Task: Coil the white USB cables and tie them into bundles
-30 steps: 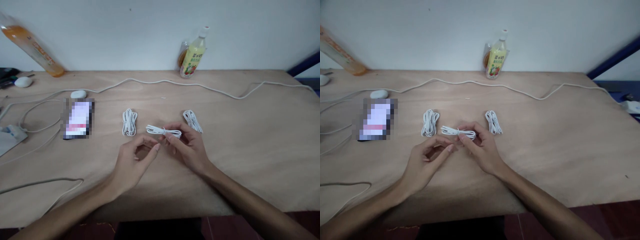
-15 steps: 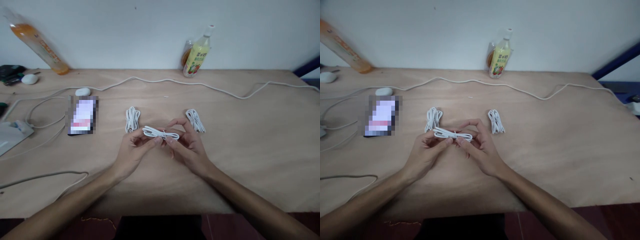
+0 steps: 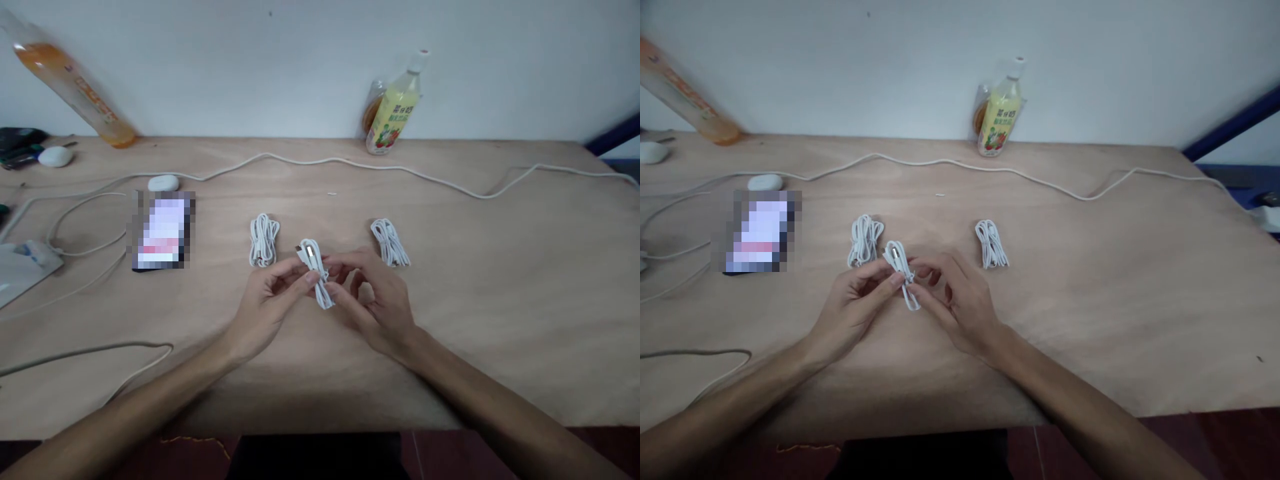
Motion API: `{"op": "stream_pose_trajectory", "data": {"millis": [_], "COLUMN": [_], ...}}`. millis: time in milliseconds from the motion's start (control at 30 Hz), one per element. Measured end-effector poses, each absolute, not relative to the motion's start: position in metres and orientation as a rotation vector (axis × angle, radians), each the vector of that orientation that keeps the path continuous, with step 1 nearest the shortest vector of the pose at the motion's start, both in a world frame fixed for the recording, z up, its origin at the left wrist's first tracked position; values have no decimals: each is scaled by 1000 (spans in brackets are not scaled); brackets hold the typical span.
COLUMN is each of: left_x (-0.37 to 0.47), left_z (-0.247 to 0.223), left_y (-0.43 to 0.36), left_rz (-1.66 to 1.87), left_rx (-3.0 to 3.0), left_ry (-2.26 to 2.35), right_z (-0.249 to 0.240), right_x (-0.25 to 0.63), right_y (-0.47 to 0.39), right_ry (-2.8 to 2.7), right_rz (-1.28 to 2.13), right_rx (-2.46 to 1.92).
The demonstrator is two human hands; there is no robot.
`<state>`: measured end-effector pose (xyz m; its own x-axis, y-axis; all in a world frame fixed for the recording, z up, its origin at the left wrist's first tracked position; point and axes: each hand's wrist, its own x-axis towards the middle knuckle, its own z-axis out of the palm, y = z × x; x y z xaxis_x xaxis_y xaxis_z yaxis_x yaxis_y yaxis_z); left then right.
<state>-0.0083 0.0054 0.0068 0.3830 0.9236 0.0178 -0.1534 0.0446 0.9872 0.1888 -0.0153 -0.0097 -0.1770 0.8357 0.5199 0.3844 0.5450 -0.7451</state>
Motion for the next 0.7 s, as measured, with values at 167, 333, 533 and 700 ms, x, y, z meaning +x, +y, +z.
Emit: {"op": "stream_pose_trajectory", "data": {"millis": [167, 333, 533, 700], "left_x": [-7, -6, -10, -15], "left_z": [12, 14, 11, 4], "left_y": [5, 5, 2, 2], "left_rz": [967, 954, 1009, 1098], "left_rx": [1275, 1299, 1573, 1775], "left_ry": [801, 777, 901, 937], "right_z": [-10, -10, -6, -2], "right_x": [189, 189, 185, 182], "right_y": [-15, -15, -16, -12], "right_ry": [-1854, -1907, -1832, -1531], "right_rz": [361, 188, 321, 1010], "right_rx": [-1019, -989, -1044, -1115]}}
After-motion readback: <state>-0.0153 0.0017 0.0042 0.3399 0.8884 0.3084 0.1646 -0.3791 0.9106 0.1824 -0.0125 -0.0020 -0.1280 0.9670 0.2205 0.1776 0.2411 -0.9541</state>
